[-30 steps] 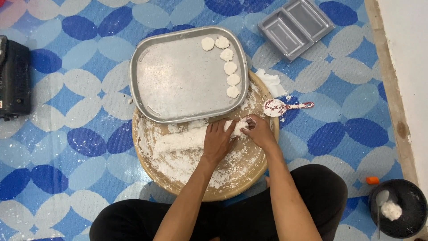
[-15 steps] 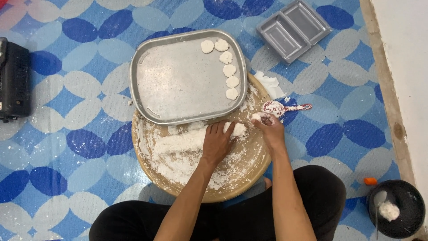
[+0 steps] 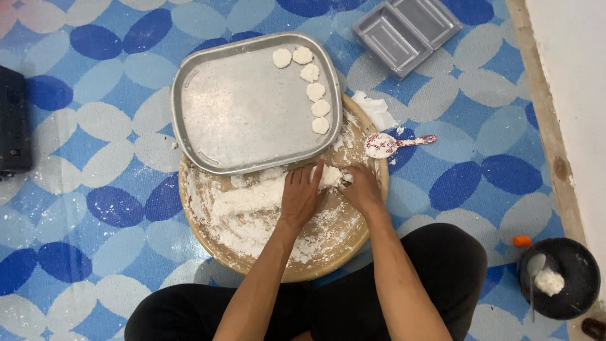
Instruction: Shaping small pieces of dough from a larger mass and arranging them on a metal tray.
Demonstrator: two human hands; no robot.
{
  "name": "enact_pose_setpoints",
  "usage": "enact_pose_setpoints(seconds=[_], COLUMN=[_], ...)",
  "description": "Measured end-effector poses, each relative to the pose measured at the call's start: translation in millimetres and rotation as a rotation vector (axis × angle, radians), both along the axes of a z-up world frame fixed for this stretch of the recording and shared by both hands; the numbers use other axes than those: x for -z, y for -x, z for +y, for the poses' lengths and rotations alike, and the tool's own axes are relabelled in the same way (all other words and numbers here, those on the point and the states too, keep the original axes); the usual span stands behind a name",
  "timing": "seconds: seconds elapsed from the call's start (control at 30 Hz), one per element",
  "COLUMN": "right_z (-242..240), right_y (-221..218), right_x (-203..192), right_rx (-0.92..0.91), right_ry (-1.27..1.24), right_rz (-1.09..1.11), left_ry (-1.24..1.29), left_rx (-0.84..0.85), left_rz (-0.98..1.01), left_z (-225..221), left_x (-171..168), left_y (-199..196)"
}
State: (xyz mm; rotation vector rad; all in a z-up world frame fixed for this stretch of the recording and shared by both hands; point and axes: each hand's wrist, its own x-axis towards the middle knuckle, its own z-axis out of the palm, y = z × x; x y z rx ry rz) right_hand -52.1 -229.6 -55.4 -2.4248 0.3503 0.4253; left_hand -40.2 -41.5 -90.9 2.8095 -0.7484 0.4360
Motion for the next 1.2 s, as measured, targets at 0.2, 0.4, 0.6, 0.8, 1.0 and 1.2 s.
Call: enact_pose_setpoints(seconds=[0.2,0.4,0.6,0.8,1.0,1.2], right_z=[-1,9,-2,5,5,13], right_y=[2,7,6,4,7,9], right_x=[22,6,-12,-15,-23,-39], right_rx=[0.101,0.268,0.357,0.398,0.566,0.829], right_ry=[-0.119,-0.412,-0.554,-0.523,-0.551,-0.723], right_rz=[0.027,0.067,0.033,0.010,-0.016,-0.063], left_ry=[0.084,0.083,0.127,0.135,0.137,0.162], left_rx=[0.077,0.164,0.141,0.113,0.095,0.082], left_rz=[0.137,-0.001,0.015,0.123,0.156,0.173], left_z=[1,-15,-13,-11,-12,-14], left_x=[-10,10,5,-6,-1,-5], left_y=[-1,6,3,0,-1,-2])
